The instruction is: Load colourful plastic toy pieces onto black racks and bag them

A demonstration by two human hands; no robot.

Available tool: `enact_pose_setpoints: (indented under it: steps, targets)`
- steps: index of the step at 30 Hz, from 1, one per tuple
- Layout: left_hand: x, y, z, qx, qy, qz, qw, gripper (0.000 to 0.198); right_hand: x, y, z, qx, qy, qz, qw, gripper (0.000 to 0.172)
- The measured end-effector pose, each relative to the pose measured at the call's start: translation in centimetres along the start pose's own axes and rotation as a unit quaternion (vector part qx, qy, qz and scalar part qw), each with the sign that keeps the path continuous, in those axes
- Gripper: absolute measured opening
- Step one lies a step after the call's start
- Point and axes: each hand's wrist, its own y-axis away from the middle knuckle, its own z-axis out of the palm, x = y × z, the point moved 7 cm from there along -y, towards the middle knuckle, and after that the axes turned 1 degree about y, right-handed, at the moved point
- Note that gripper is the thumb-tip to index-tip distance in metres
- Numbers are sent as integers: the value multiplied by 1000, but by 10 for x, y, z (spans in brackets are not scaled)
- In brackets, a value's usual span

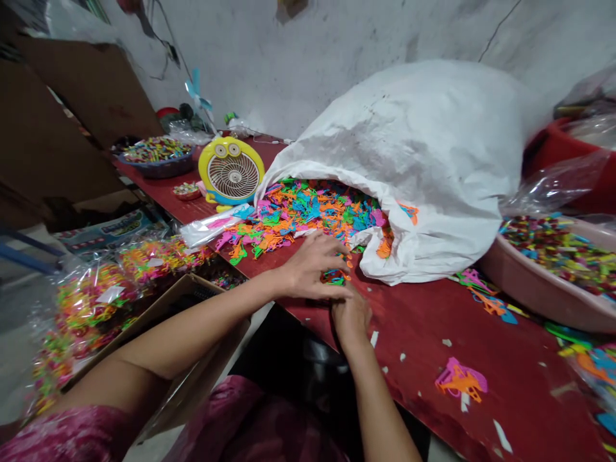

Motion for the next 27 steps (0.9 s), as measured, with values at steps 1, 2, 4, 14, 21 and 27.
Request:
enact_pose_setpoints:
  steps: [1,2,4,14,21,27]
  targets:
    - [4,0,4,-7,-13,12,1000,33,1,1,2,-2,-8,8,1000,31]
    - [6,0,8,-12,-25,15,999,30,3,1,4,-4,-15,19,1000,31]
    - [6,1,14,-8,-43,2,999,20,5,3,9,-2,-28,29,999,31]
    - [2,11,23,20,-26,-102,994,10,3,1,15,-6,-93,19,995,29]
    - [-5,8,14,-40,-72,-165,983,12,11,6,19,8,-143,-4,990,22]
    - [2,3,17,-97,-129,-157,974,11,16,7,19,-19,-161,-6,987,19]
